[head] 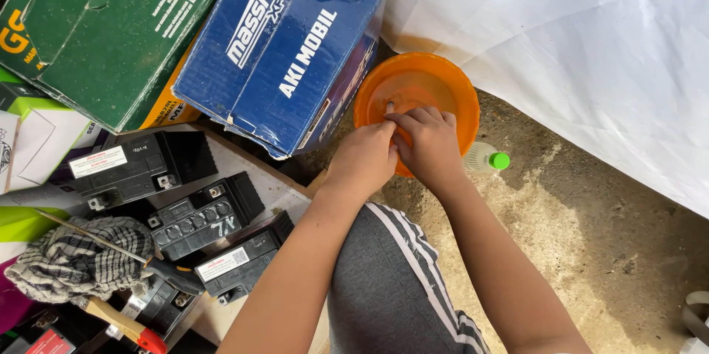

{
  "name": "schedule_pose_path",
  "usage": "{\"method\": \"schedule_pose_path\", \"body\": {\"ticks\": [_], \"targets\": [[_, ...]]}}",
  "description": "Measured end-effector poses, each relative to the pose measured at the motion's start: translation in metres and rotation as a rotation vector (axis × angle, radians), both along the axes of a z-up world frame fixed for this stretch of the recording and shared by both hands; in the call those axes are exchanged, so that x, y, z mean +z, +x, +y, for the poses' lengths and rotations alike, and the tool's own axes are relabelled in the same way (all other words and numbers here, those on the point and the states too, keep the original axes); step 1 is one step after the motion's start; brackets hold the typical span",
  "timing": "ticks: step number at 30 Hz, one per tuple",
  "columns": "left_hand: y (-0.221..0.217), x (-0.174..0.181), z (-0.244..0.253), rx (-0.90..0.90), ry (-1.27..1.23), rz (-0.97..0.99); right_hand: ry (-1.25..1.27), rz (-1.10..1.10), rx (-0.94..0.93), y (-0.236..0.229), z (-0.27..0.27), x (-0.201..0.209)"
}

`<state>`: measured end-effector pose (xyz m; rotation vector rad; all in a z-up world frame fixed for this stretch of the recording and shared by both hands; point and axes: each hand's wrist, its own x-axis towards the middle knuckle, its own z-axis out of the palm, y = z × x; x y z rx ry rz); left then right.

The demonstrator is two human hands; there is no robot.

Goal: Filling small lead-acid batteries with electrolyte using a syringe

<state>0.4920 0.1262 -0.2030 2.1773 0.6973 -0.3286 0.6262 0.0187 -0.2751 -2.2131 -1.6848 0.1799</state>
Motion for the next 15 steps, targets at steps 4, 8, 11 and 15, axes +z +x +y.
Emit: {"method": "schedule_pose_path", "body": {"ticks": [4, 8, 11, 15], "targets": [[0.001, 0.001, -0.002, 0.059, -0.01, -0.002, -0.01, -0.009, -0.026, -0.004, 0.002, -0.003], [0.004, 0.004, -0.001, 0.028, -0.02, 0.042, -0.02, -0.002, -0.065, -0.004, 0.002, -0.009], [0.003, 0.004, -0.001, 0.016, -0.016, 0.048, -0.004, -0.019, -0.092, -0.003, 0.004, -0.013], [0.0, 0.017, -0.005, 0.01, 0.024, 0.025, 0.016, -0.026, -0.12, -0.003, 0.004, -0.014]]}}
